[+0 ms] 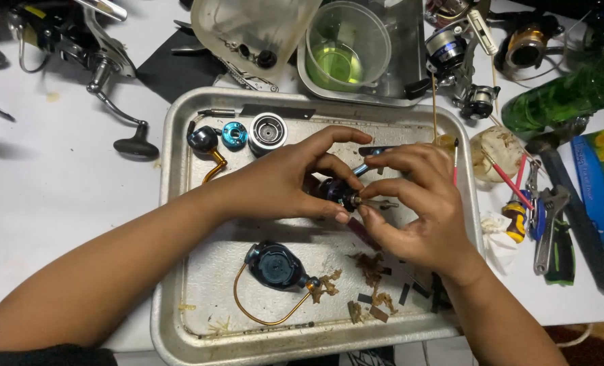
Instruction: Disassembling and reassembling the internal mechanical components of a fishing reel on a work tray.
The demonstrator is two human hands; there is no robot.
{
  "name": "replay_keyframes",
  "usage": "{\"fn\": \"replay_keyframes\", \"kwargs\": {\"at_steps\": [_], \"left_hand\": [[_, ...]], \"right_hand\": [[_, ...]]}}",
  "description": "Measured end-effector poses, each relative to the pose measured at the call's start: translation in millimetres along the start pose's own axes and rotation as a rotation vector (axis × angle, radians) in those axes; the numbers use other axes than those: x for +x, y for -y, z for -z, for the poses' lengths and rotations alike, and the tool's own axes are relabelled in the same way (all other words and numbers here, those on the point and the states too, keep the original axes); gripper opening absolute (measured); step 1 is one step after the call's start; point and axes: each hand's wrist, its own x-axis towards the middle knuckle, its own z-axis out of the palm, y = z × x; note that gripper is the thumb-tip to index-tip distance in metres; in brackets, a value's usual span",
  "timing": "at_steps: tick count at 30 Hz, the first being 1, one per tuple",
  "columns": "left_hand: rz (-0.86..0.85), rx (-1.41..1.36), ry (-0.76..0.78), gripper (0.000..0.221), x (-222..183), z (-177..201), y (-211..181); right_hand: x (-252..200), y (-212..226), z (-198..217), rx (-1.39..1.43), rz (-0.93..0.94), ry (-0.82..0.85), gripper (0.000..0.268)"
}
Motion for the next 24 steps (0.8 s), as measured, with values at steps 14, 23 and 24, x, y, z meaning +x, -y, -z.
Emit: {"fn": "replay_keyframes", "kwargs": {"at_steps": [14, 23, 24], "left_hand": [[0.009, 0.164, 0.028, 0.084, 3, -3, -3], [-0.009, 0.256, 0.029, 0.081, 6, -8, -3], [-0.01, 0.248, 0.031, 0.079, 6, -8, -4]], "right_hand": [[4, 10, 6, -0.223, 0.017, 0.121, 0.013], [3, 11, 5, -0.314, 0.022, 0.132, 0.011], [3, 10, 4, -0.327, 0.024, 0.133, 0.011]]}}
